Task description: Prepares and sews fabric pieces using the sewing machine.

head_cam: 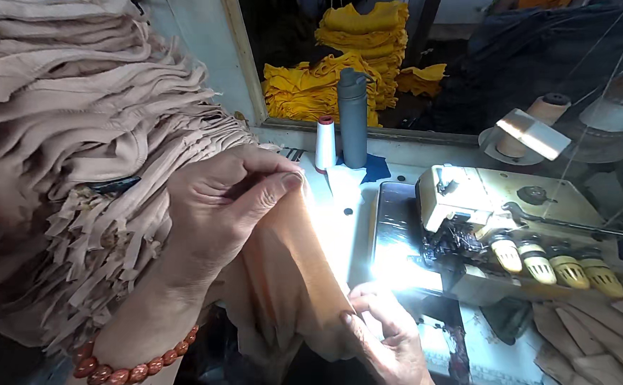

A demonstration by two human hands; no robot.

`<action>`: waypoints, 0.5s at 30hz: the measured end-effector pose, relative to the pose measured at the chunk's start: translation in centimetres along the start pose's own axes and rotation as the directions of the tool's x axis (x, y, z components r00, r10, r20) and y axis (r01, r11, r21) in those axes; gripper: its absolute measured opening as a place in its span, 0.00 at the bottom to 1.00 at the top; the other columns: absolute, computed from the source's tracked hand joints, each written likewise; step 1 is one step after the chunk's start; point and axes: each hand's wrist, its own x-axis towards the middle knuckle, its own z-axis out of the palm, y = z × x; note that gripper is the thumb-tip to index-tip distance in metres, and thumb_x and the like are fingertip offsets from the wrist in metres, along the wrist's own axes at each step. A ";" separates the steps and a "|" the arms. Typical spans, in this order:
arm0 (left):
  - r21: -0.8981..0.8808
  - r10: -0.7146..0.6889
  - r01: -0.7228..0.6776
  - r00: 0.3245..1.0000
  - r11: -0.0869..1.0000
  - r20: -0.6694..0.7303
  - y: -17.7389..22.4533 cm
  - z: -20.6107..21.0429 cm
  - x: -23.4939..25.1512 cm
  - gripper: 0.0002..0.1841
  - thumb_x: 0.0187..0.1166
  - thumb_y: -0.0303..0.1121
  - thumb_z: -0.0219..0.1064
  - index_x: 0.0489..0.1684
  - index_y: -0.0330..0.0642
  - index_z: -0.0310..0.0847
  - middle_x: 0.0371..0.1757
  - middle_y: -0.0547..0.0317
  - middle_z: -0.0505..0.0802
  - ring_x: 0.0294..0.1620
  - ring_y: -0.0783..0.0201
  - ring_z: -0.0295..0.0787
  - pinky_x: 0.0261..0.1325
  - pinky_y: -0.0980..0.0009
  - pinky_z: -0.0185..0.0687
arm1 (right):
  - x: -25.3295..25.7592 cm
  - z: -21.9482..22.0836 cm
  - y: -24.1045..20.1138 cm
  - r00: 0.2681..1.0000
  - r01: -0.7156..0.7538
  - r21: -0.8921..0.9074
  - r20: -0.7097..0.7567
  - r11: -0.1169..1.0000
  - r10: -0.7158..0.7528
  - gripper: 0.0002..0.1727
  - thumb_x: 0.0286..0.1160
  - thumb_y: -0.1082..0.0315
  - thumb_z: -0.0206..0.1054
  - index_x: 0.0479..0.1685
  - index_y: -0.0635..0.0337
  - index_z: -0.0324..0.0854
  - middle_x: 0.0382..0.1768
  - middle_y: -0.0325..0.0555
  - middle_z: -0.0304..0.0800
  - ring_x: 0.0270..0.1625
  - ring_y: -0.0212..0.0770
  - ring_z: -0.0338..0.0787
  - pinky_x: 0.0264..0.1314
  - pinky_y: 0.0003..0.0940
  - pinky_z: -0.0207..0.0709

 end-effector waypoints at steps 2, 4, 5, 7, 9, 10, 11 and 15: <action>-0.040 0.015 -0.014 1.000 0.999 0.008 0.5 -0.3 0.0 0.07 0.79 0.25 0.68 0.45 0.47 0.90 0.41 0.80 0.94 0.39 0.84 0.90 0.46 0.87 0.87 | 0.3 -0.3 0.2 0.999 -0.023 -0.009 0.025 1.000 0.023 0.08 0.70 0.63 0.72 0.31 0.56 0.91 0.58 0.46 0.92 0.66 0.33 0.86 0.67 0.26 0.80; -0.062 0.023 -0.022 0.999 0.998 0.022 1.0 -0.6 -0.1 0.07 0.80 0.26 0.68 0.46 0.49 0.90 0.43 0.80 0.95 0.41 0.83 0.90 0.47 0.87 0.87 | 0.8 -0.8 -0.4 0.975 -0.188 0.093 0.140 0.978 0.174 0.08 0.70 0.63 0.71 0.29 0.56 0.92 0.65 0.45 0.91 0.72 0.35 0.84 0.71 0.31 0.79; -0.066 0.024 -0.022 0.999 0.998 0.024 1.1 -0.8 0.0 0.07 0.80 0.26 0.68 0.46 0.50 0.90 0.44 0.80 0.95 0.42 0.83 0.91 0.48 0.86 0.87 | 1.0 -1.0 -0.7 0.957 -0.257 0.151 0.177 0.954 0.230 0.08 0.68 0.63 0.73 0.28 0.56 0.92 0.61 0.44 0.93 0.69 0.34 0.86 0.69 0.31 0.79; -0.050 0.025 -0.024 0.999 0.998 0.025 1.3 -1.3 0.0 0.07 0.80 0.26 0.68 0.46 0.50 0.90 0.44 0.80 0.95 0.43 0.83 0.91 0.48 0.86 0.87 | 1.0 -1.1 -0.8 0.950 -0.281 0.184 0.192 0.942 0.246 0.07 0.66 0.62 0.76 0.27 0.54 0.93 0.50 0.41 0.95 0.61 0.32 0.89 0.63 0.28 0.82; -0.016 0.028 -0.028 1.000 0.999 0.011 1.2 -1.7 0.1 0.07 0.80 0.26 0.68 0.46 0.50 0.89 0.44 0.82 0.95 0.42 0.83 0.91 0.48 0.87 0.87 | 0.7 -0.9 -0.8 0.970 -0.216 0.135 0.142 0.967 0.197 0.06 0.64 0.62 0.78 0.24 0.51 0.91 0.42 0.36 0.94 0.56 0.29 0.88 0.59 0.25 0.80; -0.006 0.029 -0.029 1.000 1.000 0.000 1.1 -2.0 0.0 0.07 0.80 0.26 0.68 0.46 0.50 0.89 0.44 0.81 0.94 0.42 0.83 0.91 0.49 0.86 0.87 | 0.5 -0.7 -0.8 0.978 -0.185 0.113 0.117 0.976 0.172 0.06 0.63 0.63 0.78 0.23 0.51 0.89 0.39 0.35 0.92 0.55 0.29 0.88 0.57 0.23 0.80; 0.002 0.032 -0.032 0.999 0.999 -0.009 0.9 -2.1 0.0 0.07 0.80 0.26 0.68 0.46 0.51 0.89 0.43 0.82 0.95 0.42 0.83 0.91 0.49 0.86 0.87 | 0.3 -0.6 -0.8 0.984 -0.161 0.103 0.097 0.982 0.152 0.06 0.63 0.64 0.79 0.23 0.52 0.89 0.38 0.35 0.92 0.54 0.29 0.88 0.57 0.22 0.79; 0.034 0.040 -0.039 0.999 0.999 -0.026 0.8 -2.3 -0.1 0.08 0.80 0.25 0.67 0.46 0.51 0.88 0.42 0.83 0.94 0.42 0.84 0.90 0.49 0.87 0.87 | -0.1 -0.1 -0.5 0.995 -0.088 0.074 0.045 0.993 0.085 0.07 0.62 0.66 0.79 0.22 0.53 0.88 0.37 0.35 0.91 0.51 0.27 0.87 0.54 0.19 0.79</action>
